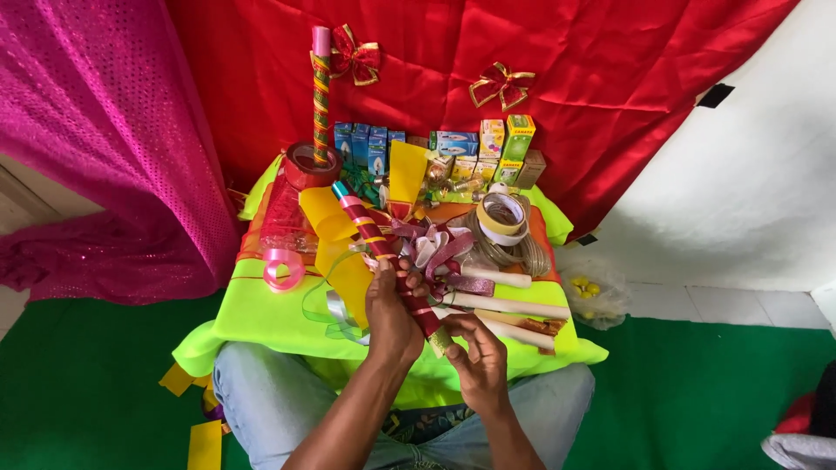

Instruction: The person wraps a cylindrical object with a red and gold striped ribbon, then places it on the table. They then pick up a pink ribbon and a white cylindrical object, handling them briefly.

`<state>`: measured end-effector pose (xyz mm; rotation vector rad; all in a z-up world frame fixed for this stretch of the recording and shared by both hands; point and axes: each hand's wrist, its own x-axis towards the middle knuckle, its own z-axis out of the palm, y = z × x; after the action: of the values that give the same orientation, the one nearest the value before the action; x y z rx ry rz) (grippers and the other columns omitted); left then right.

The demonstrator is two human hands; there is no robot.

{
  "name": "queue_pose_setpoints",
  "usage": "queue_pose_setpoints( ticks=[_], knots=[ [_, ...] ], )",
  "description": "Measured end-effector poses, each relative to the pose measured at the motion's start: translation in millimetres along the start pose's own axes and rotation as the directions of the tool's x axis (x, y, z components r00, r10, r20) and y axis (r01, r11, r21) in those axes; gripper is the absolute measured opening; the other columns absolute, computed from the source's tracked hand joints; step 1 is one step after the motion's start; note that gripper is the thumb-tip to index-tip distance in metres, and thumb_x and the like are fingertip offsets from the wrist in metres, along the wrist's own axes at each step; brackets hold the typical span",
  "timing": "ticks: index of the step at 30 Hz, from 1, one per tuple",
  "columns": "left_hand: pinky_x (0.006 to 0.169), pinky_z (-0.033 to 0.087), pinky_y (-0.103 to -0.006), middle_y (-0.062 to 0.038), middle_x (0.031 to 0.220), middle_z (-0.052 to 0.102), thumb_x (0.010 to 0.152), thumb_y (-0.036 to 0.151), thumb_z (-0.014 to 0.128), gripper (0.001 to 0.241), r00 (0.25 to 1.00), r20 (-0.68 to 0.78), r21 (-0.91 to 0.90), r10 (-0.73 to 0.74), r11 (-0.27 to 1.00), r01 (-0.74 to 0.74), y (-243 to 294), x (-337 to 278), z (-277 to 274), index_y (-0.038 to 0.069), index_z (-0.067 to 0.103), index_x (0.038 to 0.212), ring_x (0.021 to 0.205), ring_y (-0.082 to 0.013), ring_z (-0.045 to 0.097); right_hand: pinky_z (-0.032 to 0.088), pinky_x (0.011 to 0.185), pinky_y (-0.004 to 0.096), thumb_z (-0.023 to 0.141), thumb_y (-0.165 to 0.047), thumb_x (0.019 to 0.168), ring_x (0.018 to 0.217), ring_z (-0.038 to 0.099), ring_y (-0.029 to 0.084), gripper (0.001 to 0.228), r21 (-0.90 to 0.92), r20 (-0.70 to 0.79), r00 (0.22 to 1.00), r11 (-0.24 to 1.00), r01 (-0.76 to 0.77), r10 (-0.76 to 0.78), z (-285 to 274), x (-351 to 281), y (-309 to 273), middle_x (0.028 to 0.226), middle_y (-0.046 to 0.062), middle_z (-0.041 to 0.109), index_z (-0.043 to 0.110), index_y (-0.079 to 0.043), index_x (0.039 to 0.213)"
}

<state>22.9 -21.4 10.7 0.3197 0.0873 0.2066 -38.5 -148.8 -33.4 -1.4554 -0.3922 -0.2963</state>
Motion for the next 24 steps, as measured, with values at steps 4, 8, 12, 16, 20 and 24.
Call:
queue_pose_setpoints(
  ticks=[4,8,12,16,20,24],
  knots=[
    [0.058,0.041,-0.0238,-0.003,0.089,0.055,0.108,0.025,0.052,0.027,0.998,0.06,0.089,-0.019,0.996,0.013,9.5,-3.5,8.9,0.006,0.056,0.127,0.067,-0.0107,0.046,0.059,0.087,0.038,0.075,-0.032,0.09,0.1,0.072,0.025,0.046,-0.006,0.009,0.998,0.998,-0.057,0.057,-5.4,-4.3,2.2,0.11,0.014,0.076,0.069,0.003,0.119],
    [0.061,0.045,-0.0307,-0.003,0.082,0.058,0.108,0.021,0.054,0.014,0.996,0.087,0.276,-0.011,0.961,-0.013,14.0,-4.4,8.9,0.009,0.06,0.106,0.068,-0.0144,0.053,0.056,0.086,0.039,0.072,-0.027,0.09,0.103,0.072,0.023,0.042,0.06,0.015,0.968,0.966,-0.252,0.251,-8.6,-7.9,8.8,0.113,0.014,0.078,0.071,0.001,0.122],
    [0.064,0.043,-0.0348,-0.004,0.079,0.063,0.107,0.02,0.055,0.011,0.988,0.134,0.523,-0.082,0.852,0.0,16.7,-17.1,10.1,0.013,0.06,0.1,0.068,-0.0173,0.053,0.049,0.072,0.038,0.075,-0.014,0.089,0.082,0.064,0.019,0.028,0.143,-0.051,0.925,0.92,-0.366,0.376,-9.3,-15.8,34.5,0.093,0.011,0.077,0.073,0.002,0.111],
    [0.065,0.042,-0.0308,-0.004,0.085,0.063,0.107,0.015,0.056,0.009,0.976,0.163,0.487,-0.145,0.872,0.048,13.5,-21.6,4.1,0.01,0.064,0.106,0.072,-0.0157,0.052,0.045,0.07,0.038,0.075,-0.015,0.09,0.076,0.058,0.021,0.021,0.165,-0.005,0.909,0.897,-0.41,0.416,-11.2,-22.3,45.4,0.086,0.01,0.073,0.073,0.001,0.105],
    [0.061,0.041,-0.0255,-0.003,0.086,0.063,0.108,0.017,0.056,0.012,0.956,0.219,0.426,-0.193,0.901,0.084,5.1,-18.5,-6.5,0.009,0.064,0.11,0.068,-0.0122,0.051,0.041,0.067,0.039,0.073,-0.009,0.091,0.074,0.054,0.022,0.023,0.291,-0.009,0.897,0.859,-0.421,0.443,-23.6,-34.8,80.5,0.089,0.011,0.069,0.07,0.002,0.111],
    [0.065,0.046,-0.0251,-0.006,0.093,0.064,0.109,0.012,0.053,0.018,0.915,0.226,0.327,-0.334,0.911,0.251,12.0,-15.0,-10.2,0.007,0.061,0.124,0.074,-0.0137,0.056,0.034,0.067,0.033,0.07,-0.006,0.092,0.074,0.05,0.019,0.025,0.352,0.041,0.917,0.853,-0.385,0.397,-23.8,-35.0,79.3,0.096,0.013,0.07,0.069,0.005,0.115]
  ],
)
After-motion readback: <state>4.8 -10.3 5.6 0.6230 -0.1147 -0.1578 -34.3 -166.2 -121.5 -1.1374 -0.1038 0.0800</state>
